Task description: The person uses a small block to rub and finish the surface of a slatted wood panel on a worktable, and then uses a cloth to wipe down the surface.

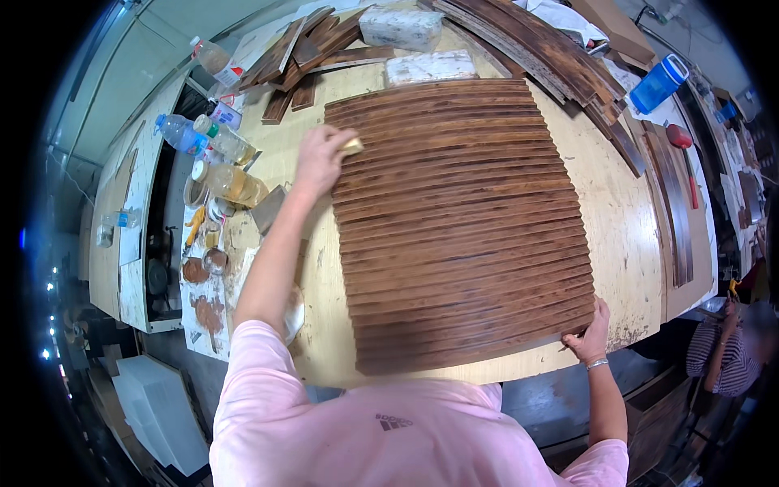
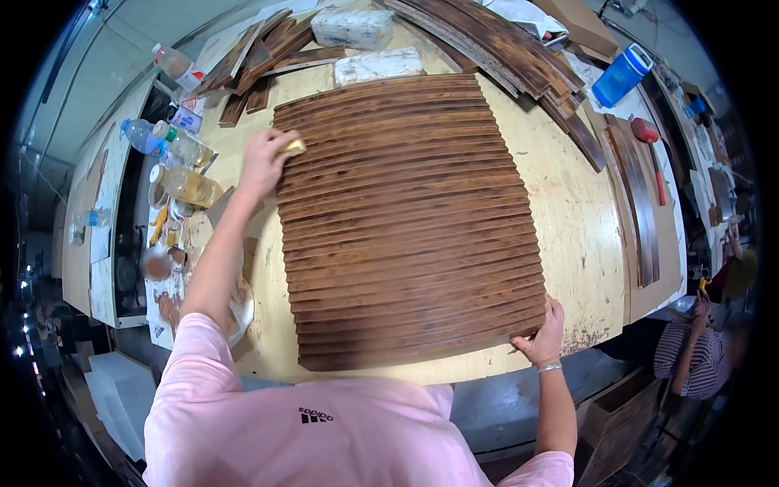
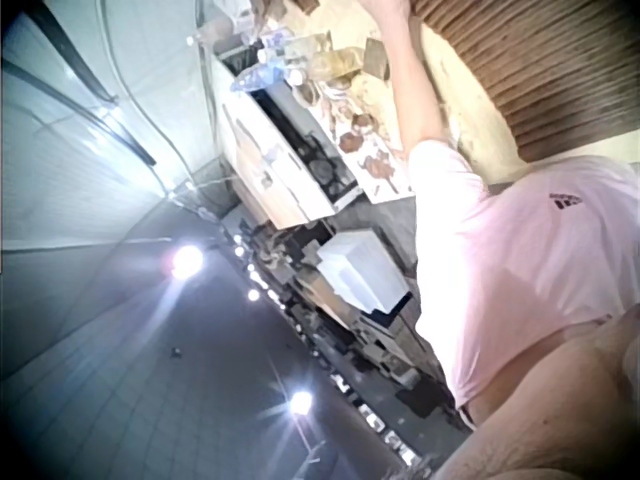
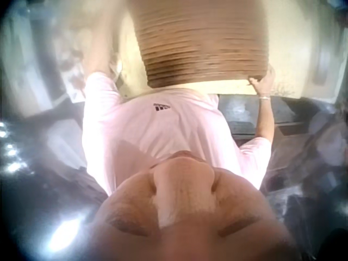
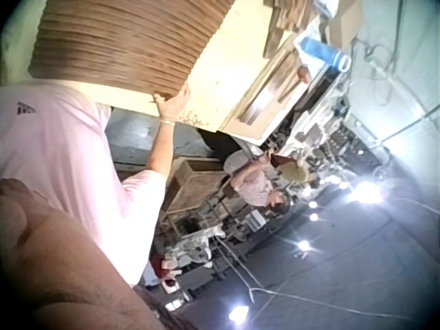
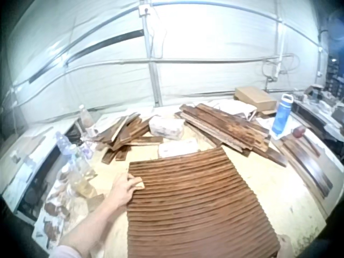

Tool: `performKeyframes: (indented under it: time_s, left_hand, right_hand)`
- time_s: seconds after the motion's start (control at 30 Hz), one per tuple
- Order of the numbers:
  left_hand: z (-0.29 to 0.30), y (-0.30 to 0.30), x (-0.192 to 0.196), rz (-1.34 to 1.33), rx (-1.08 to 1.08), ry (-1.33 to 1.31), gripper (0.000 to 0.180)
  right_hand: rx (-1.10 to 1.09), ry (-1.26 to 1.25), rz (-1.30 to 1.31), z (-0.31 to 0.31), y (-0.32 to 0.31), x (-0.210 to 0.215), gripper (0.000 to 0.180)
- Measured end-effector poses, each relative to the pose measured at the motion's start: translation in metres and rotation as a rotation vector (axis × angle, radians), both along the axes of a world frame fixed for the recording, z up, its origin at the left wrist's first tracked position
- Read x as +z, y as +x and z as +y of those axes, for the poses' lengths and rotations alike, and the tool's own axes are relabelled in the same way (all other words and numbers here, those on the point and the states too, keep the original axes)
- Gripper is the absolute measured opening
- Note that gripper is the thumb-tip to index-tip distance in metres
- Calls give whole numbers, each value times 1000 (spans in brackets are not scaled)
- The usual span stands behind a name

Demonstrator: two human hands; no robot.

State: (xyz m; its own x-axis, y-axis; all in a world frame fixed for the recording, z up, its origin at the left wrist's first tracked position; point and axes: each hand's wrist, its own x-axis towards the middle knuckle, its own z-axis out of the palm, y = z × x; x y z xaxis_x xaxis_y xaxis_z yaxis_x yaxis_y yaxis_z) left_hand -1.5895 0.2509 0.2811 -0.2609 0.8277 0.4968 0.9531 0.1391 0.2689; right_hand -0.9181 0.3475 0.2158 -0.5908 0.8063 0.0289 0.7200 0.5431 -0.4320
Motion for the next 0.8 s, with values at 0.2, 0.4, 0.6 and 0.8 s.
performKeyframes:
  time_s: [0.2,0.4,0.6,0.8]
  left_hand:
    - [9,9,0,-1,-52,-111,38]
    - [-24,-18,6,-3,96,-162,35]
    - [57,55,-11,-104,-6,-44,34]
    - [42,37,-6,80,-31,-81,33]
  right_hand:
    - [-5,-25,-22,2,-2,2,129]
    - [-25,-17,27,-1,2,-3,125]
    - [-14,-11,9,-1,-3,2,126]
    - [-20,-7,50,-2,-5,4,126]
